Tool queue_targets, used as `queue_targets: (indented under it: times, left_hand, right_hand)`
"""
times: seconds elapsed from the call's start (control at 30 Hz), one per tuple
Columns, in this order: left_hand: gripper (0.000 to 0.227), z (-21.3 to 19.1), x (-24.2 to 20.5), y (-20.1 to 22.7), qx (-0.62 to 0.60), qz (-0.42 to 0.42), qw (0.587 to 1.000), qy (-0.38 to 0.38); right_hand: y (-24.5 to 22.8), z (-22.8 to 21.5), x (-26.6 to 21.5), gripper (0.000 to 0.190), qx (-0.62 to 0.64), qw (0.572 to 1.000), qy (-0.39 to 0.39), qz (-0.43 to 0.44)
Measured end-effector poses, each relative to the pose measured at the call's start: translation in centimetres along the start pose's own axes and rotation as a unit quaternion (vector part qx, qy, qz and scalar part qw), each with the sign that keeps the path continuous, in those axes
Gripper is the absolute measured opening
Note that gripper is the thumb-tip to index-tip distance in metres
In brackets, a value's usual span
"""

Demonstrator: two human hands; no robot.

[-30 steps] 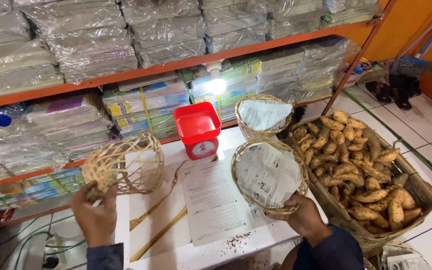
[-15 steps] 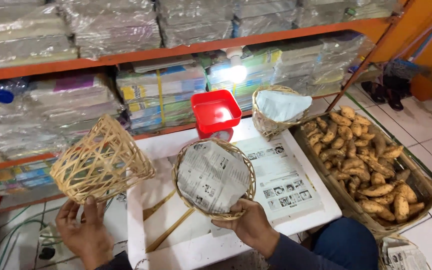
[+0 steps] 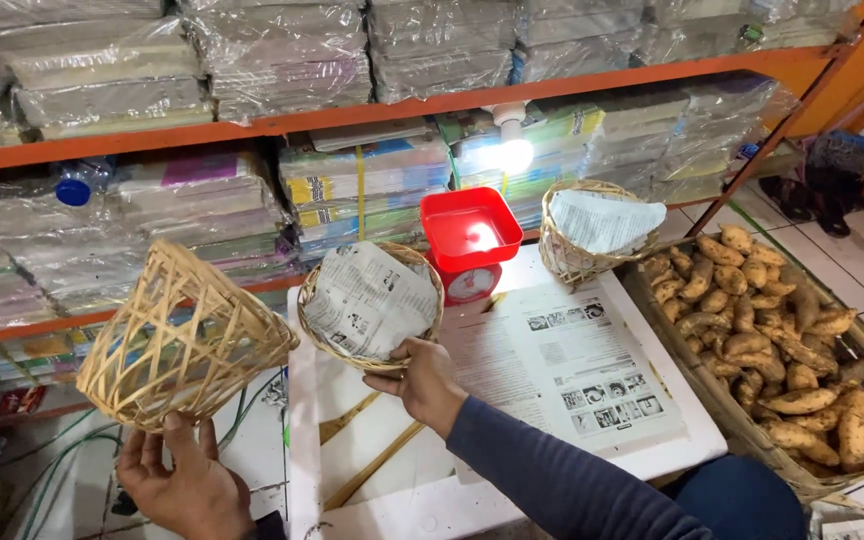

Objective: Inspecting and wrapping sweet potatoes in newspaper before placing them into woven baskets.

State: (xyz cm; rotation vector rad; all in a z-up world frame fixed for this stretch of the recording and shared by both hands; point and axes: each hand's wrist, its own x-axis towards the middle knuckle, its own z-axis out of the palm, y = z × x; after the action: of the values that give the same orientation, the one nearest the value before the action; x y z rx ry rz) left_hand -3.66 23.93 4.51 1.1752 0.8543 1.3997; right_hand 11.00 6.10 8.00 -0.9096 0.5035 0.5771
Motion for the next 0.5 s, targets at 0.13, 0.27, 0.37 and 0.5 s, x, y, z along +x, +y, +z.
queue_targets:
  times: [0.13,0.27,0.37,0.5]
  left_hand:
    - [0.044,0.0,0.2,-0.7,-0.009,-0.026,1.000,0.010]
    - [0.046,0.6,0.1,-0.8,-0.013,-0.035,0.999,0.012]
    - [0.048,0.8,-0.2,-0.6,-0.008,-0.021,1.000,-0.001]
    - [0.050,0.7,0.7,-2.4,0.008,-0.026,1.000,0.017]
  right_hand:
    - [0.5,1.6,3.1,0.034,0.002,1.000,0.007,0.001]
    - [0.2,3.3,6.1,0.047,0.000,1.000,-0.010,0.017]
    - [-1.0,4.8,6.0,0.018,0.011,0.999,-0.001,0.045]
    - [-0.1,4.6,8.9,0.014,-0.003,0.999,-0.008,0.047]
